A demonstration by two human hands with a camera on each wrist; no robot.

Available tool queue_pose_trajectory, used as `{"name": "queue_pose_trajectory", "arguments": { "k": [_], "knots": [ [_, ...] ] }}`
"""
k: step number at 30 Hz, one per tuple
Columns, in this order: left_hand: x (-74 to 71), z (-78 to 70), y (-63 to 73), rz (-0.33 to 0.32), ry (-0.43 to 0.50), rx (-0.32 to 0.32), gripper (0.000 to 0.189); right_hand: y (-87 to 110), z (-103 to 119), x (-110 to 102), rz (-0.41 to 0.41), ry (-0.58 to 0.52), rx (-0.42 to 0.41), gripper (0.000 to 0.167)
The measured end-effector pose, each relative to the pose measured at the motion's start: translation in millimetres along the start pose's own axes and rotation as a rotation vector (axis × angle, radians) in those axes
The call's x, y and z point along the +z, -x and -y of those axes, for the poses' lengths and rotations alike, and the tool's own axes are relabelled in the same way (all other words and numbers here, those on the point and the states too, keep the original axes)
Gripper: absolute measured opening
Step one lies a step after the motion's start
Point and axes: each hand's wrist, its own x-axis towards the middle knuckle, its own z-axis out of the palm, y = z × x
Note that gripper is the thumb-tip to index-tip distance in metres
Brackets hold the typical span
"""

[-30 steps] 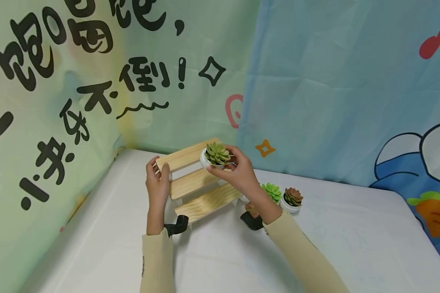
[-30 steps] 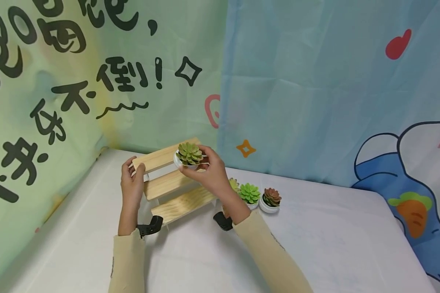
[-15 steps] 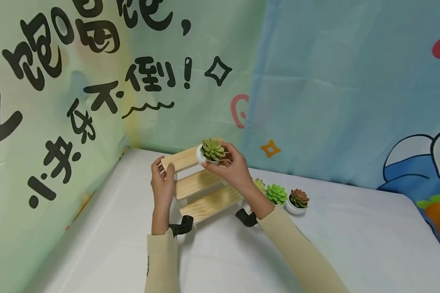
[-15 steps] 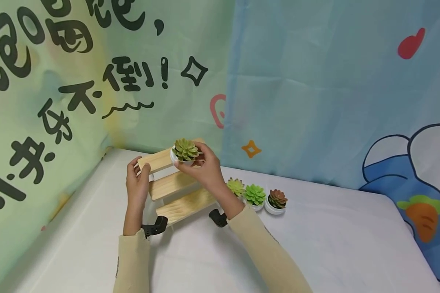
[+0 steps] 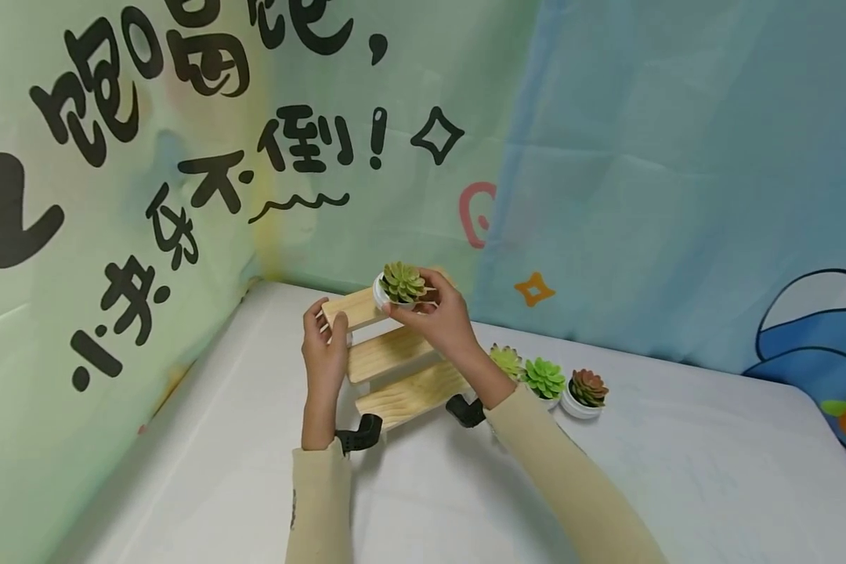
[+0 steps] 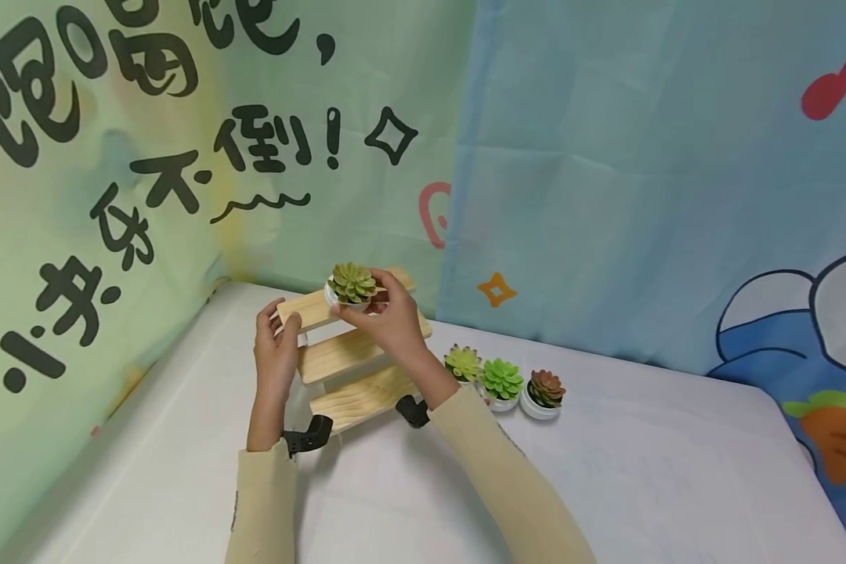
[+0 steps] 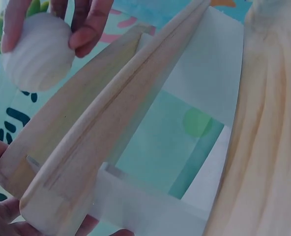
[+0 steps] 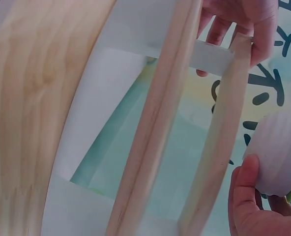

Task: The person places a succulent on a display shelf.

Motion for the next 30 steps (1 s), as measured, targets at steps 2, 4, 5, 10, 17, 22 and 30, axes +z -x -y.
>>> {"name": "queue_pose_trajectory", "arguments": {
  "k": [2, 4, 5, 10, 17, 22, 30],
  "knots": [
    [1.4, -0.1, -0.2, -0.003, -0.001, 0.006, 0.043, -2.9, -0.8, 0.7, -0.007, 0.009, 0.007, 0.066],
    [2.8, -0.4, 0.0, -0.006, -0.009, 0.014, 0.043, -5.6, -1.9, 1.2, -0.013, 0.012, 0.012, 0.067],
    [3.5, -0.4, 0.2, -0.007, -0.012, 0.018, 0.043, -6.5, -2.4, 1.5, -0.017, 0.016, 0.013, 0.066],
    [5.1, -0.7, 2.1, -0.007, -0.034, 0.031, 0.043, -10.9, -3.8, 3.7, -0.034, 0.027, 0.015, 0.067],
    [4.8, -0.4, 2.4, -0.005, -0.042, 0.033, 0.043, -15.4, -1.2, 6.8, -0.011, 0.109, 0.009, 0.070],
    [5.0, 0.2, 1.3, -0.009, -0.043, 0.036, 0.044, -17.7, 0.7, 7.6, 0.021, 0.154, 0.009, 0.070],
    [2.5, 1.7, 1.6, -0.004, -0.039, 0.044, 0.044, -21.3, 2.8, 9.3, 0.074, 0.188, 0.017, 0.072]
  ]
}}
